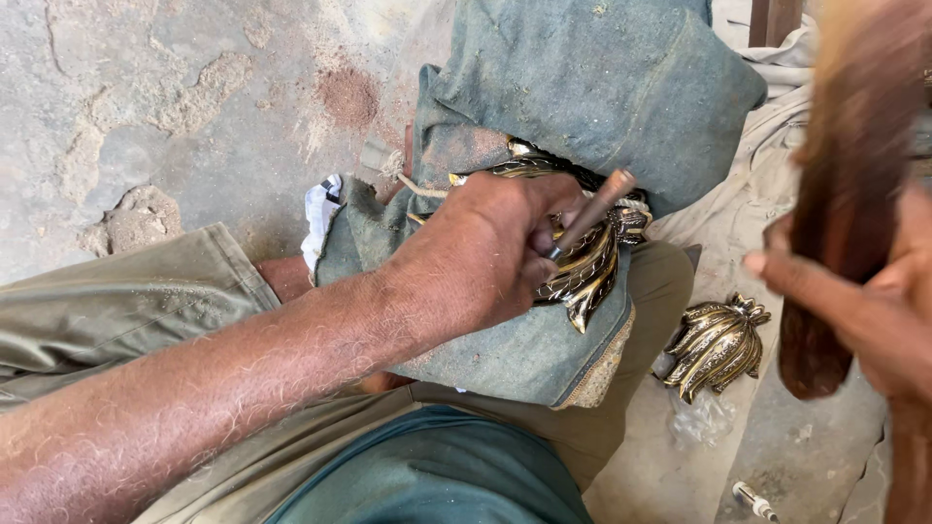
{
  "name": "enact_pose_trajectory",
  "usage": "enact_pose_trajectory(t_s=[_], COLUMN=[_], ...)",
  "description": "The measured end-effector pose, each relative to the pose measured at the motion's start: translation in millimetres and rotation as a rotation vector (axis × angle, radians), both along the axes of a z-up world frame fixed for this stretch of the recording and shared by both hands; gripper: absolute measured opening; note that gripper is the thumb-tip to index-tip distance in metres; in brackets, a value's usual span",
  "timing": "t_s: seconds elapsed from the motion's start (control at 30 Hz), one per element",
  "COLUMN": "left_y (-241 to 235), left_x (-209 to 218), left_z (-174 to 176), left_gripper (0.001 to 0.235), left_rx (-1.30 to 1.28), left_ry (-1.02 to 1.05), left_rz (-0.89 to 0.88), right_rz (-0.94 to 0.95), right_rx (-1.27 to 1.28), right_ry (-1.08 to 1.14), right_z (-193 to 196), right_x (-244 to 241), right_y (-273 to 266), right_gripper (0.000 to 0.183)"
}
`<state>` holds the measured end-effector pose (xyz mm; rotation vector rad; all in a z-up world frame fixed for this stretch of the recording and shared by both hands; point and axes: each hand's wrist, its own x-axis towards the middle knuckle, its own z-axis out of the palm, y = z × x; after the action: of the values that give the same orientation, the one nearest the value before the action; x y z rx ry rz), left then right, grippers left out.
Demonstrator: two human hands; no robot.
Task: The person uses a hammer and chisel to shape and emboss a decorative metal object resembling a stylized fruit or flower. They repeatedly strike the chisel along the ridges of the object, repositioning it as needed, while seated on the floor.
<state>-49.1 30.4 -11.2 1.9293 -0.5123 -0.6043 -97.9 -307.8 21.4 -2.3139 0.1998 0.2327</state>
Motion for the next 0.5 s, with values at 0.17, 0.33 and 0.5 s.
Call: enact_pose_trajectory(t_s=[0.17, 0.33, 0.5], left_y=[1.8, 1.8, 0.4], left_x=[-4.9, -11.9, -13.9], left_z=[1.8, -1.6, 0.1], left_gripper=[0.032, 0.031, 0.027], left_rx=[-0.061, -0.069, -0.01], left_ry=[-0.038, -0.029, 0.019], left_rz=[0.091, 0.182, 0.218], right_rz=[0.32, 0.402, 0.42], right_rx=[-0.289, -0.158, -0.257], right_ry=[0.129, 0.077, 0.059], right_z=[11.2, 11.1, 25.1], right_x=[32.9, 51.8, 72.3], right_y=[2.7, 8.6, 34.1], right_gripper=[0.066, 0.04, 0.038])
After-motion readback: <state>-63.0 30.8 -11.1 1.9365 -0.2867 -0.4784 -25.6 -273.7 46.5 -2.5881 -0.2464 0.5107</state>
